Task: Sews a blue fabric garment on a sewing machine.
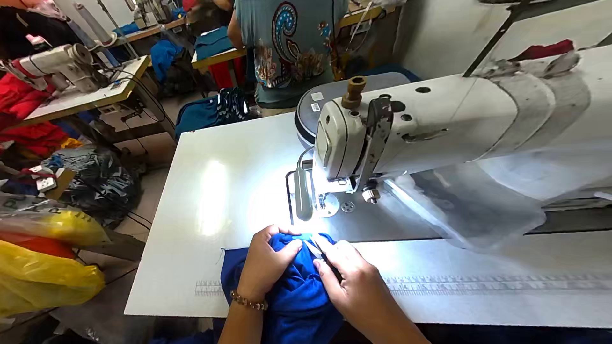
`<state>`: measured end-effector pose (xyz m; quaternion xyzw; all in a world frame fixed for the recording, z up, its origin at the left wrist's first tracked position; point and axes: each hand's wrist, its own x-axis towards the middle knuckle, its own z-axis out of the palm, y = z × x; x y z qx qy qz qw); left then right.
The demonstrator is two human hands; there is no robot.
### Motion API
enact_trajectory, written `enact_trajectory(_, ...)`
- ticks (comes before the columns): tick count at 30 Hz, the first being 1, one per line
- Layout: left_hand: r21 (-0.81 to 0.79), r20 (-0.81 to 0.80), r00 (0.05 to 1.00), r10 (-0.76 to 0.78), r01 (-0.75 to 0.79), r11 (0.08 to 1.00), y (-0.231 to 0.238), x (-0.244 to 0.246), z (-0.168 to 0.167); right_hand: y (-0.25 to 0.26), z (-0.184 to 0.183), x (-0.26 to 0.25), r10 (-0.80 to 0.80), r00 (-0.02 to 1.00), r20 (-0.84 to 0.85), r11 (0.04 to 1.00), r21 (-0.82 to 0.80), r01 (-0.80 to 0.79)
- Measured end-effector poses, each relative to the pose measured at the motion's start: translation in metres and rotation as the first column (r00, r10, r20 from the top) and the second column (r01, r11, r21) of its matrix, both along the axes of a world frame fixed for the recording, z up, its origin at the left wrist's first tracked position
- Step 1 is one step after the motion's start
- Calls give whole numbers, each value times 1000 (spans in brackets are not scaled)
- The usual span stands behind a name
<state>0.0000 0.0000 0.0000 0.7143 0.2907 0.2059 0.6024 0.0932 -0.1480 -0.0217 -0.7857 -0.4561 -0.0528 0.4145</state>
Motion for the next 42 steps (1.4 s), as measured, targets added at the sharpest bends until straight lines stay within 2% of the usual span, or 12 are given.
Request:
enact_trajectory(13, 15, 18, 1000, -6, 6, 1000, -2, 0, -1, -1, 0, 0, 4, 999, -39, 1000, -18, -5)
enact_trajectory(19, 5, -9, 1000, 1, -1, 1000, -2, 0, 1, 3, 0, -3, -42, 998, 49, 999, 11, 41)
enact_trajectory(42, 4, 20, 1000, 8, -8, 1000, -3, -1, -1, -3, -3, -2, 7, 1000, 1, 1000, 17, -7)
